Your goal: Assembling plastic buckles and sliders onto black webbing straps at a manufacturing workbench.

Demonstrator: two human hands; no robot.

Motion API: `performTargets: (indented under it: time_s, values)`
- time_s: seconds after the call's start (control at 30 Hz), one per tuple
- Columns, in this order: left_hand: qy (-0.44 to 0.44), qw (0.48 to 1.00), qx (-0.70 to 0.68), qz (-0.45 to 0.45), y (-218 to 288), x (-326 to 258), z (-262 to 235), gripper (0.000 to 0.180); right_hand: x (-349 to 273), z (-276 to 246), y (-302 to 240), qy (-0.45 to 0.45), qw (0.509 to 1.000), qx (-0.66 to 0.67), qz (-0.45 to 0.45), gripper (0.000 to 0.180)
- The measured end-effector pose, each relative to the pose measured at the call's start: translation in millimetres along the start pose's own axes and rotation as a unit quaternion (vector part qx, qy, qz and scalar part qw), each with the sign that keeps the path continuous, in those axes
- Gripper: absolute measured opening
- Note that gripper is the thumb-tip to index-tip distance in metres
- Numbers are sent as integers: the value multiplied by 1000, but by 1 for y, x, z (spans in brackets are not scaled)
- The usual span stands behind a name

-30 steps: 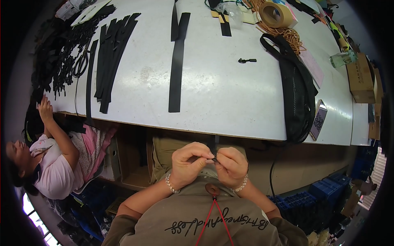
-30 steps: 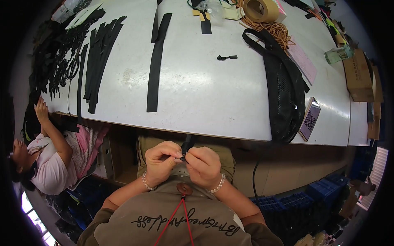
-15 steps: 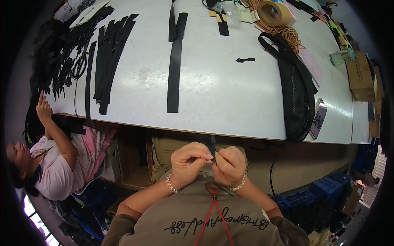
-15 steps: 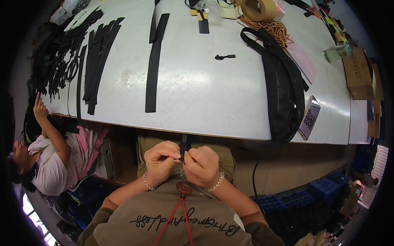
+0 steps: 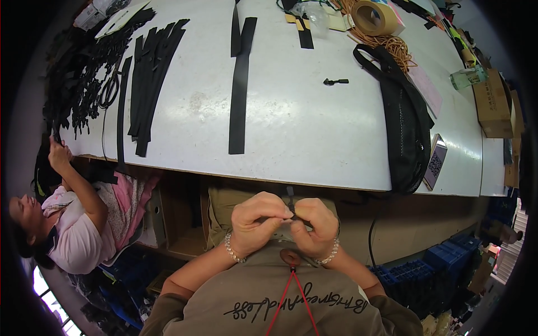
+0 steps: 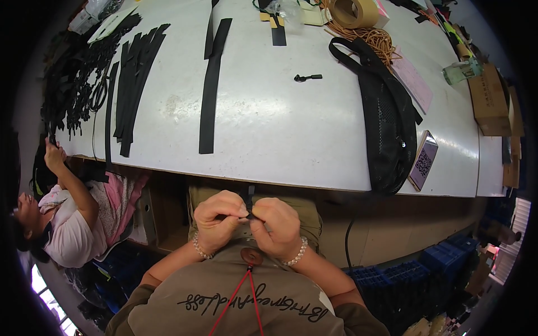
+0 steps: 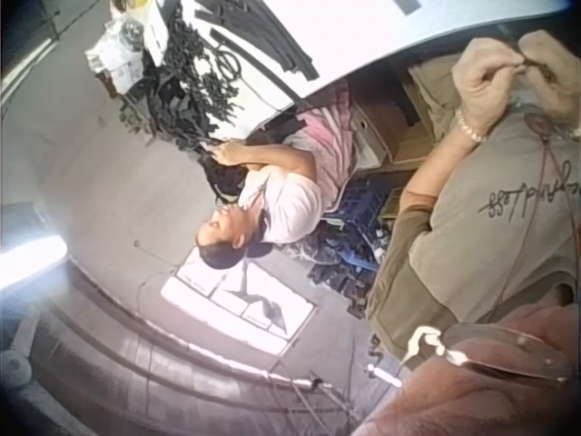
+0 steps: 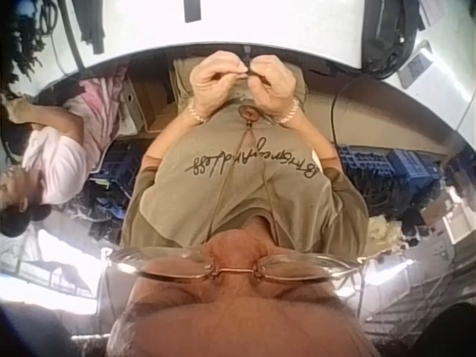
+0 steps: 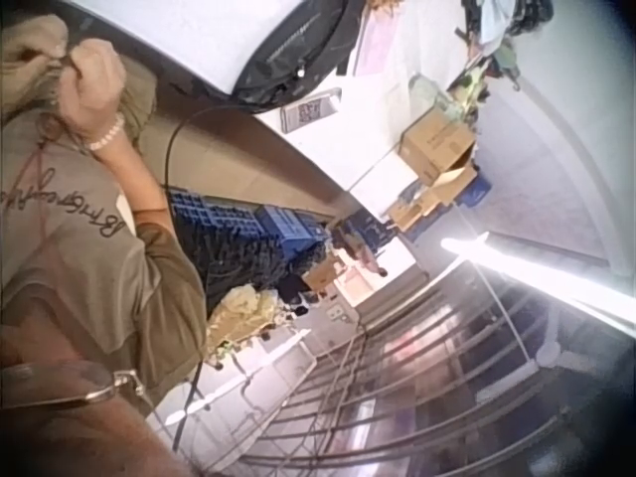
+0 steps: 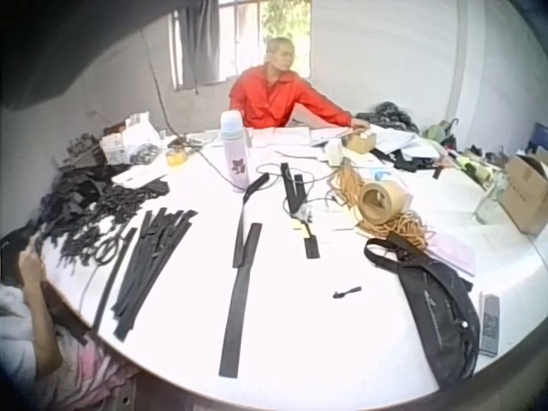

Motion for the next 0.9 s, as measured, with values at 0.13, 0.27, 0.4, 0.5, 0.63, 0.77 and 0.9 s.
performTargets:
  time_s: [0.13,0.27,0.4,0.5,0.63,0.77,0.9]
  values:
    - [1,998,4,-67,-2,4,2,13,-2,-2,7,-15,996,30,79,9]
    - [77,955,-144,-249,-15,-9,1,12,-7,-1,12,-49,989,58,127,7]
    - [86,949,-172,-251,-22,-16,-3,10,-7,-2,11,-56,989,62,124,6]
    - [50,972,-116,-198,-20,-13,-6,9,-6,-2,8,-66,989,59,116,4]
    - [68,967,-140,-204,-16,-13,-5,11,-6,-1,6,-71,986,67,135,3]
    - [31,915,-169,-365,-8,-9,-3,18,-15,-1,14,-111,973,111,172,3]
    - [-10,932,-138,-334,-3,-8,-3,16,-21,2,19,-139,954,185,188,2]
Point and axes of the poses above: each hand's wrist, its own x-axis towards the middle knuckle, its own z-axis out of the palm, y = z × x, the point moved 4 cm from there along x, towards the middle knuckle, and after that the axes turned 13 degrees about -x, right-handed, at the moved point
